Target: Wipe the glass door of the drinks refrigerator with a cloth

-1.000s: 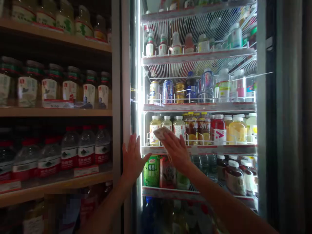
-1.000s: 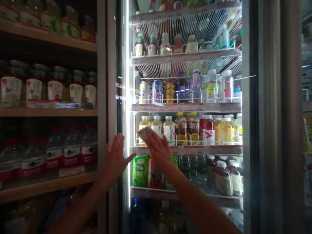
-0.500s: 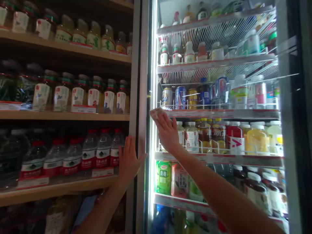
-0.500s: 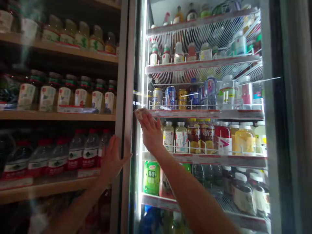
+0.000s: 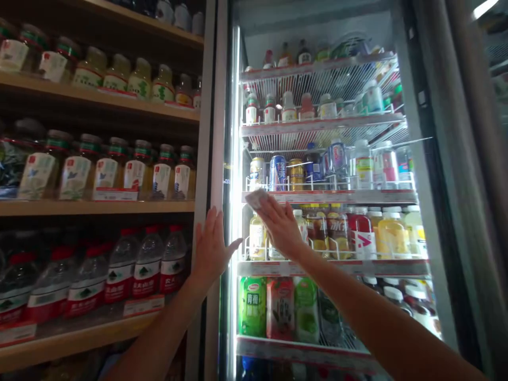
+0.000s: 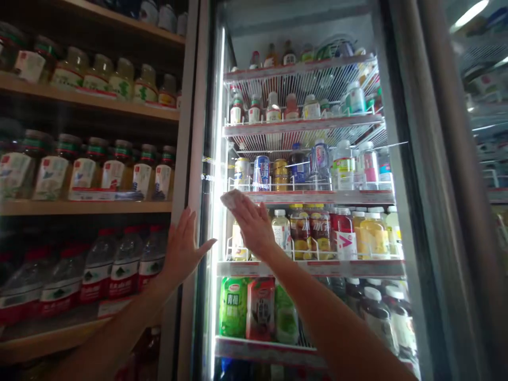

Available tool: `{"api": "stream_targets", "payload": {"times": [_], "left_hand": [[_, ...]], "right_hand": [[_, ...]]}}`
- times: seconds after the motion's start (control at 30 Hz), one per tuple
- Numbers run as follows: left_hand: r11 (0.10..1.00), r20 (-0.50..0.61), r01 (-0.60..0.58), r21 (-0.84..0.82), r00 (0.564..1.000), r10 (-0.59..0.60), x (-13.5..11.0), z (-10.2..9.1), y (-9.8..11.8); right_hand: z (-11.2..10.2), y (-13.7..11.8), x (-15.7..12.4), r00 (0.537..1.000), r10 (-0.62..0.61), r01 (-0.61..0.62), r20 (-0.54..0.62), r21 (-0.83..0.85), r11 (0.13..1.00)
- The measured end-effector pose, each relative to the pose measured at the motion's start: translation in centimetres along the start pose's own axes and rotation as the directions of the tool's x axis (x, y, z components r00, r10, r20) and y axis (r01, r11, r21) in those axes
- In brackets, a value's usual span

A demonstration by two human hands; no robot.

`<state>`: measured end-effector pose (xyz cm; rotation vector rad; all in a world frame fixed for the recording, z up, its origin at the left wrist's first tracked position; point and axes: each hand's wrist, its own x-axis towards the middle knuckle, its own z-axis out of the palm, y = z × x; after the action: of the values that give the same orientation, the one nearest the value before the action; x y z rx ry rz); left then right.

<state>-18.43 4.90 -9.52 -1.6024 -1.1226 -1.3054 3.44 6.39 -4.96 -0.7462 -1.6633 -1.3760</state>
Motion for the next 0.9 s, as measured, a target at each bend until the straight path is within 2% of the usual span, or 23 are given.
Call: {"api": "stream_targets", "payload": {"times": [0.07,0.1,0.13,0.2,0.23,0.27,0.33,0.37,0.4,0.43,0.47,0.53,0.57,0.6,0.67,0.73,0.77,0.8,0.87,0.9], "left_hand": [[1.000,0.016,-0.009,-0.013,1.000,0.009,1.2,0.2,1.5],[1.000,0.030,-0.010,-0.017,1.000,0.010,1.7,0.3,2.2],[1.000,0.047,-0.010,-0.020,0.999,0.010,2.1,0.4,2.8],[1.000,0.078,-0.013,-0.021,0.997,0.014,2.6,0.7,3.9],[1.000,0.086,-0.018,-0.019,0.996,0.019,2.7,0.8,4.4],[1.000,0.089,-0.025,-0.016,0.996,0.026,2.7,1.0,4.7],[0.999,0.091,-0.042,-0.010,0.995,0.043,2.6,1.3,5.4],[0.999,0.095,-0.049,-0.010,0.994,0.050,2.6,1.5,5.7],[0.999,0.100,-0.052,-0.012,0.994,0.053,2.6,1.7,6.0],[0.998,0.104,-0.053,-0.015,0.993,0.054,2.6,1.9,6.3],[0.998,0.107,-0.054,-0.020,0.993,0.056,2.7,2.1,6.7],[0.997,0.103,-0.068,-0.033,0.992,0.071,3.1,2.4,7.5],[0.996,0.097,-0.085,-0.038,0.991,0.089,3.3,2.5,7.9],[0.993,0.089,-0.106,-0.043,0.990,0.109,3.5,2.7,8.3],[0.989,0.071,-0.140,-0.049,0.987,0.143,3.9,3.0,9.0],[0.987,0.055,-0.153,-0.053,0.986,0.156,4.2,3.5,9.7],[0.987,0.046,-0.153,-0.054,0.987,0.155,4.4,3.7,10.1],[0.987,0.039,-0.152,-0.054,0.987,0.154,4.6,3.9,10.4],[0.986,0.034,-0.156,-0.054,0.987,0.158,5.0,4.1,11.4],[0.985,0.039,-0.163,-0.055,0.986,0.165,5.3,4.2,12.0]], "right_hand": [[-0.5,1.1,-0.6,0.997,-0.074,0.074,0.025,-0.005,0.997],[-0.8,1.9,-0.6,0.999,-0.027,0.027,0.023,-0.013,1.000],[-1.1,2.7,-0.6,0.997,0.073,-0.073,0.009,-0.027,0.997],[-1.8,4.3,-0.8,0.958,0.284,-0.285,-0.029,-0.048,0.957],[-2.2,4.9,-1.3,0.948,0.318,-0.319,-0.028,-0.050,0.946],[-2.5,5.4,-1.9,0.958,0.286,-0.285,-0.004,-0.047,0.957],[-3.1,5.9,-3.5,0.993,0.088,-0.087,0.080,-0.019,0.996],[-3.4,6.2,-4.2,0.993,-0.005,0.005,0.115,-0.001,1.000],[-3.7,6.6,-4.8,0.991,-0.045,0.045,0.129,0.006,0.999],[-3.9,7.1,-5.1,0.993,-0.016,0.017,0.119,-0.004,1.000],[-4.1,7.7,-5.2,0.994,0.070,-0.068,0.087,-0.024,0.997],[-4.5,8.8,-5.3,0.962,0.273,-0.272,0.006,-0.061,0.960],[-4.7,9.2,-5.3,0.946,0.322,-0.323,-0.017,-0.068,0.944],[-4.9,9.4,-5.5,0.951,0.309,-0.309,-0.011,-0.068,0.949],[-5.3,9.8,-6.3,0.984,0.167,-0.164,0.059,-0.055,0.985],[-5.7,10.4,-7.0,0.992,0.059,-0.054,0.112,-0.048,0.997],[-5.8,10.8,-7.2,0.991,0.084,-0.078,0.104,-0.065,0.995],[-6.0,11.3,-7.3,0.983,0.172,-0.166,0.063,-0.095,0.981],[-6.2,12.2,-7.3,0.916,0.395,-0.400,-0.063,-0.148,0.904],[-6.3,12.5,-7.3,0.883,0.458,-0.469,-0.104,-0.158,0.869]]}}
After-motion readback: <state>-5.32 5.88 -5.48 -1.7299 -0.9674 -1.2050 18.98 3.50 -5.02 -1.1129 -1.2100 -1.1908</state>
